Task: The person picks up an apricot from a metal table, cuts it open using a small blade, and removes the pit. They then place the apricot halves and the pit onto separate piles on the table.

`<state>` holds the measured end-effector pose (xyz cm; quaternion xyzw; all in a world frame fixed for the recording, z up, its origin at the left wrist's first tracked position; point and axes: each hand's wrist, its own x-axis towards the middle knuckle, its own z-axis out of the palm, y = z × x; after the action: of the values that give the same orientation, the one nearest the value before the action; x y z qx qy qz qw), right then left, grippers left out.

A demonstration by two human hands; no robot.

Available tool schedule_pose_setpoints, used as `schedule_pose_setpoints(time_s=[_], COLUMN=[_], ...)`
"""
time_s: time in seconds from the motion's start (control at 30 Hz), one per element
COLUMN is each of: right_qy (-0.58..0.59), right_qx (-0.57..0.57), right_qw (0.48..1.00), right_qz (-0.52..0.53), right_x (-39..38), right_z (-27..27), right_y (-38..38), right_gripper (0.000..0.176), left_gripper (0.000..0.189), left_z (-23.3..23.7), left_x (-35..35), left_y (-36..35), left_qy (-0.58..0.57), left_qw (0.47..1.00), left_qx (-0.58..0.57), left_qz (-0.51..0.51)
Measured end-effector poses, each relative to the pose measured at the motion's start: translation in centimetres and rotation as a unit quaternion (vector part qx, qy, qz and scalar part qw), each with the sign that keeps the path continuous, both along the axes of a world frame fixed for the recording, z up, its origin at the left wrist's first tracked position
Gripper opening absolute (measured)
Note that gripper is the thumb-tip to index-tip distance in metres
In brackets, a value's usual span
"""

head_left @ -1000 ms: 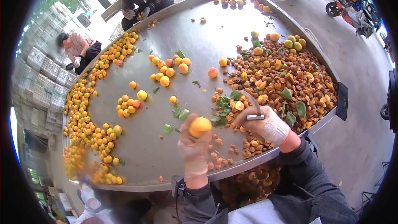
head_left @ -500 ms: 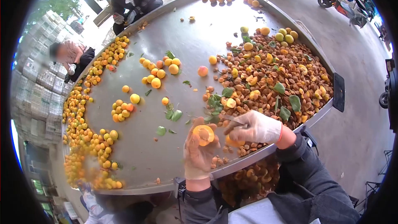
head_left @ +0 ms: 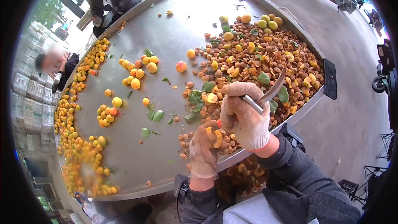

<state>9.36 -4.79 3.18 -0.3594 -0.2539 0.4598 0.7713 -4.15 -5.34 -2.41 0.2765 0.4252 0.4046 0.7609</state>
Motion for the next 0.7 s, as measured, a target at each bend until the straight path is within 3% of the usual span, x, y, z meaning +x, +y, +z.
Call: schedule_pose_setpoints(time_s=[0.1, 0.17, 0.2, 0.23, 0.27, 0.3, 0.33, 0.37, 0.57, 0.63, 0.7], right_qy=[-0.103, -0.253, -0.326, -0.324, -0.179, -0.027, 0.002, 0.124, 0.254, 0.307, 0.326], right_qx=[0.032, 0.069, 0.085, 0.082, -0.008, -0.098, -0.084, -0.070, -0.114, -0.119, -0.108], right_qw=[0.994, 0.965, 0.941, 0.942, 0.978, 0.980, 0.983, 0.976, 0.949, 0.933, 0.926], right_qz=[0.017, 0.026, 0.031, 0.032, 0.105, 0.174, 0.163, 0.162, 0.146, 0.147, 0.155], right_x=[0.2, 0.4, 0.5, 0.7, 1.0, 1.2, 1.5, 1.6, 1.6, 1.6, 1.8], right_z=[-0.4, -0.9, -0.9, -0.6, 0.0, 0.3, -0.5, -1.7, -4.5, -5.3, -5.8], right_y=[0.2, 0.8, 1.0, 1.2, 1.4, 1.6, 2.1, 2.9, 4.2, 4.5, 4.6], right_gripper=[0.017, 0.017, 0.018, 0.018, 0.016, 0.016, 0.017, 0.018, 0.016, 0.015, 0.015], left_gripper=[0.049, 0.044, 0.040, 0.036, 0.036, 0.034, 0.032, 0.032, 0.032, 0.035, 0.037], left_z=[0.1, 0.1, 0.2, 0.3, 0.0, -0.4, -0.8, -1.1, -0.3, 1.0, 0.2], left_x=[0.6, 0.7, 0.7, 0.7, 0.5, 0.1, -0.1, -0.2, -0.1, 0.3, -0.6], left_y=[-0.1, -0.2, -0.2, -0.3, -0.2, 0.1, 0.3, 0.4, 0.9, 1.4, 1.5], left_qy=[0.027, 0.041, 0.104, 0.168, 0.170, 0.180, 0.189, 0.190, 0.190, 0.013, 0.012], left_qw=[0.999, 0.998, 0.993, 0.983, 0.983, 0.978, 0.973, 0.973, 0.966, 0.999, 0.997], left_qx=[0.020, 0.037, 0.059, 0.079, 0.074, 0.096, 0.120, 0.118, 0.163, -0.022, 0.041], left_qz=[0.012, 0.022, 0.006, -0.011, -0.013, -0.035, -0.057, -0.057, -0.070, -0.029, -0.064])
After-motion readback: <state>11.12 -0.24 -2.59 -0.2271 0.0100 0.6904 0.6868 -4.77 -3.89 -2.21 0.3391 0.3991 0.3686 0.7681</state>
